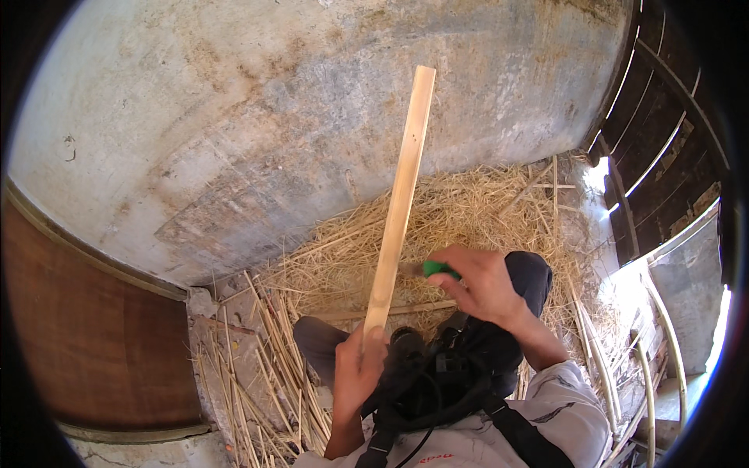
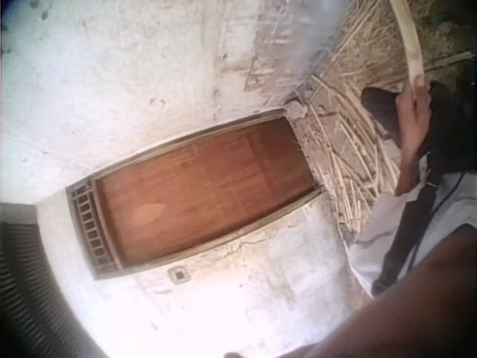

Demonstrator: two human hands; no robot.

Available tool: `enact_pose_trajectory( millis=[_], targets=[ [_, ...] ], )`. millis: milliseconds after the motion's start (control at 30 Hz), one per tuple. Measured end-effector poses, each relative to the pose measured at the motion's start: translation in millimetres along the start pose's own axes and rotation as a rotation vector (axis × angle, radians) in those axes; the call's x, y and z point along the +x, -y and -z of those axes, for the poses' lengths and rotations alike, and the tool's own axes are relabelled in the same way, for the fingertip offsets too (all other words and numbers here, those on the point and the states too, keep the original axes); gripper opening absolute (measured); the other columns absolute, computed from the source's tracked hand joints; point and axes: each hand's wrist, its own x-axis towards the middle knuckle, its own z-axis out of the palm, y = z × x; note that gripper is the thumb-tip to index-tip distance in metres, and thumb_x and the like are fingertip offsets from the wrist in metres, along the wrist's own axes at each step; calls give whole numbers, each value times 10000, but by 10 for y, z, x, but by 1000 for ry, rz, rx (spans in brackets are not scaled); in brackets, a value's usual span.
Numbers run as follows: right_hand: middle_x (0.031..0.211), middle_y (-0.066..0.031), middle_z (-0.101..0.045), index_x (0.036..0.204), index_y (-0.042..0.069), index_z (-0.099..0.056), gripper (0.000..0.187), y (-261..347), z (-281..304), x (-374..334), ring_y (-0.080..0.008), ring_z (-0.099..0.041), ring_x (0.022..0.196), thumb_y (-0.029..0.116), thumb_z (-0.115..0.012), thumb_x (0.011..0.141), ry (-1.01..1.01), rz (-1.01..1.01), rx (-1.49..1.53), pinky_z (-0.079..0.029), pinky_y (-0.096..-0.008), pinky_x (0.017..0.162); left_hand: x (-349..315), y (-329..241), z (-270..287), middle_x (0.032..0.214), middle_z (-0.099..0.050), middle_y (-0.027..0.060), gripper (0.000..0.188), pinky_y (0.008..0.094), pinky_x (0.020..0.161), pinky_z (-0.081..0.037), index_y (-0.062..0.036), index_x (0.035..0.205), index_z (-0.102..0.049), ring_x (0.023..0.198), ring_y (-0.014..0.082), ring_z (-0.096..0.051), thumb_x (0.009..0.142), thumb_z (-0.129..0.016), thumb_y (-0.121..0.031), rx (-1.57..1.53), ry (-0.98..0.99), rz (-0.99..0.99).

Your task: The person shaves a bamboo strip with a small green knife, smoothing the surface and edges.

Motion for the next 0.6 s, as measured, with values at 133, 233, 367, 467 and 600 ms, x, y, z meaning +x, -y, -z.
enact_pose_trajectory(
  millis=[133, 233, 367, 467, 600],
  targets=[
    [838, -65, -698, 1108, 109, -729, 303, 32, -133, -50, -284, -706, 676, 320, -828, 915, 35, 125, -77, -544, -396, 582, 16, -9, -40, 675, -513, -42, 304, 245, 523, -348, -18, 998, -638, 593, 27, -447, 1143, -549, -269, 41, -3, -38],
    [832, -60, -699, 1087, 102, -737, 312, 48, -180, -73, -279, -705, 670, 329, -837, 897, 39, 133, -95, -543, -391, 576, 21, -14, -44, 673, -513, -37, 316, 247, 522, -353, -18, 989, -635, 591, 29, -449, 1145, -543, -277, 46, 1, -42],
    [811, -51, -698, 1078, 106, -747, 303, 80, -177, -63, -268, -700, 651, 338, -833, 903, 5, 145, -140, -536, -385, 558, 12, -26, -38, 671, -524, -26, 337, 256, 523, -366, -15, 979, -632, 586, 38, -463, 1147, -543, -294, 45, 8, -29],
    [808, -45, -708, 1081, 116, -754, 277, -26, -167, -73, -262, -701, 644, 336, -820, 925, -71, 115, -212, -538, -380, 551, -1, 16, -40, 670, -534, -17, 359, 262, 525, -377, -12, 970, -630, 583, 46, -478, 1148, -543, -312, 58, 16, -14],
    [861, -56, -752, 1045, 105, -767, 252, -172, -62, 30, -272, -720, 662, 324, -818, 932, -193, 53, -261, -552, -373, 568, -60, 79, -24, 663, -537, -10, 381, 263, 526, -386, -8, 962, -630, 583, 51, -490, 1148, -545, -330, 76, 57, -1]
  ],
)
